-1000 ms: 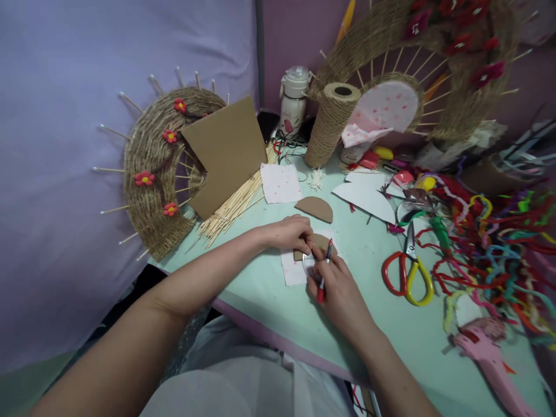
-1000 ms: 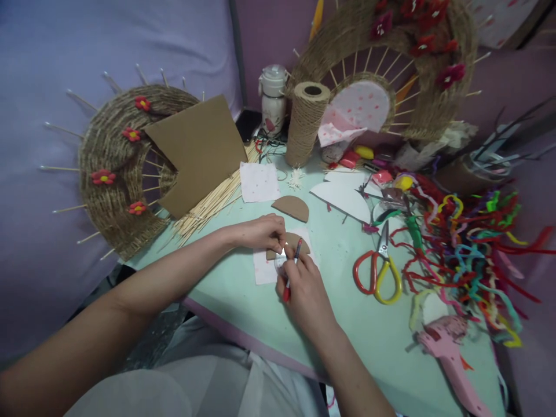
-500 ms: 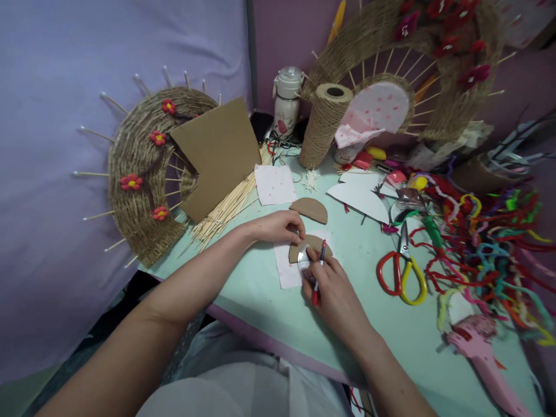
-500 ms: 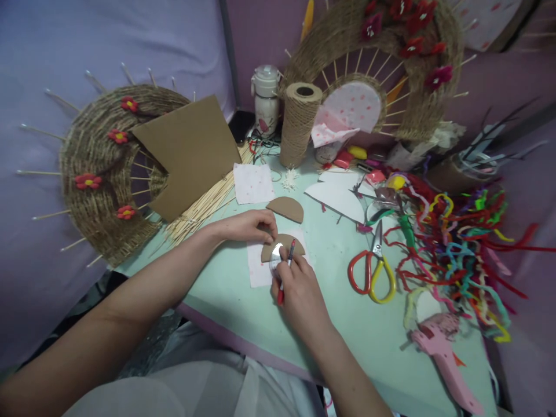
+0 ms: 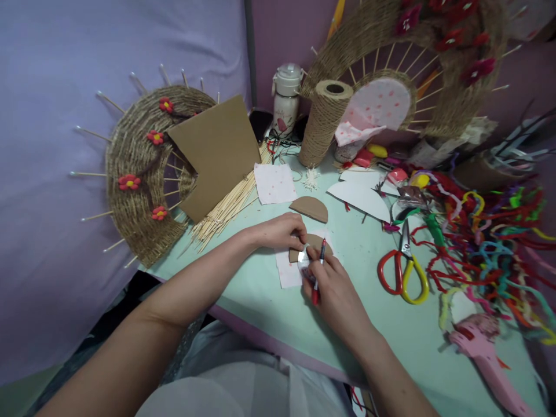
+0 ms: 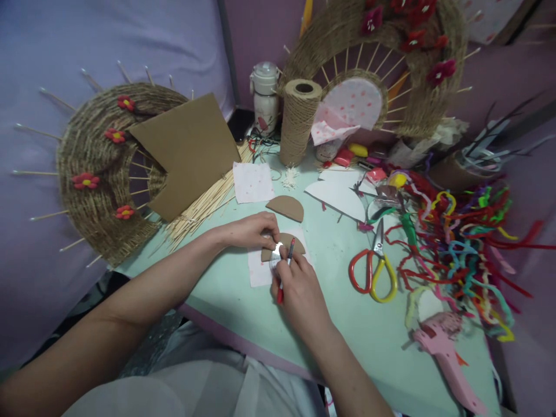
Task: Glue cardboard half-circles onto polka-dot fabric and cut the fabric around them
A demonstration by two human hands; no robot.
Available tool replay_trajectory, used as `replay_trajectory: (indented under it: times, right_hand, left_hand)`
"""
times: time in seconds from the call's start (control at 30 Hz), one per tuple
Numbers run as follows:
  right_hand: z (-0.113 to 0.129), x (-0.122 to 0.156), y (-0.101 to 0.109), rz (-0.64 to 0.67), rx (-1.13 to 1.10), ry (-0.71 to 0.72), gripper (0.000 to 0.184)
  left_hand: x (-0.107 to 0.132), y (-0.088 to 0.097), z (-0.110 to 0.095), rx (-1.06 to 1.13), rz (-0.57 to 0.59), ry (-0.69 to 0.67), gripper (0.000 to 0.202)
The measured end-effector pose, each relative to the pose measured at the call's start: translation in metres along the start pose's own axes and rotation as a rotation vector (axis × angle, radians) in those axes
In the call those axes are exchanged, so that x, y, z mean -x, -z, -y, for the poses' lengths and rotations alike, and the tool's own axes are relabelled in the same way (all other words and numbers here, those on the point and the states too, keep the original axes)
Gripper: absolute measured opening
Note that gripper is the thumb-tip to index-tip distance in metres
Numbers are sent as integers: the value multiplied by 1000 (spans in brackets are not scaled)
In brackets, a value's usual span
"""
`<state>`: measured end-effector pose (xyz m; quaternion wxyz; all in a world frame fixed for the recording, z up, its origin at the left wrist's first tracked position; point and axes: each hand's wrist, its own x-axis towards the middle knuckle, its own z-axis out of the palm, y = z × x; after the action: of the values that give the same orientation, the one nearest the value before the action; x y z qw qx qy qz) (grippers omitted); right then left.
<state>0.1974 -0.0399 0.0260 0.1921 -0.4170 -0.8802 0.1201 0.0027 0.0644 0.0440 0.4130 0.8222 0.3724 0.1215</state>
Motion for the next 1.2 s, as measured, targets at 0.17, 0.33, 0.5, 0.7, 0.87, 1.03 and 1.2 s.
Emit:
replay_trajectory:
  times: [0.17, 0.33, 0.5, 0.7, 0.87, 1.03, 1.2]
  right_hand:
    - [0, 0, 0, 14, -7, -3, 16]
    - [0, -1, 1, 3, -16, 1, 18]
    - [0, -1, 1, 9, -21, -5, 20]
    - [0, 0, 1, -1, -29, -5, 20]
    - [0, 0, 1, 8, -26, -5, 19]
    - [-1, -1, 0, 11, -11, -5, 19]
    - [0, 0, 0, -5, -9, 6, 17]
  left_hand:
    - [0, 3, 0, 11, 12, -10, 9]
    - [0, 4, 2, 12, 29, -22, 8]
    - [0, -1, 1, -23, 17, -17, 10]
    - [1, -4, -4, -117, 20, 8, 17]
    - [-1, -4, -6, -189, 57, 51, 17]
    - [-3, -3, -8, -200, 80, 45, 18]
    - [-4, 0, -5, -184, 82, 17, 18]
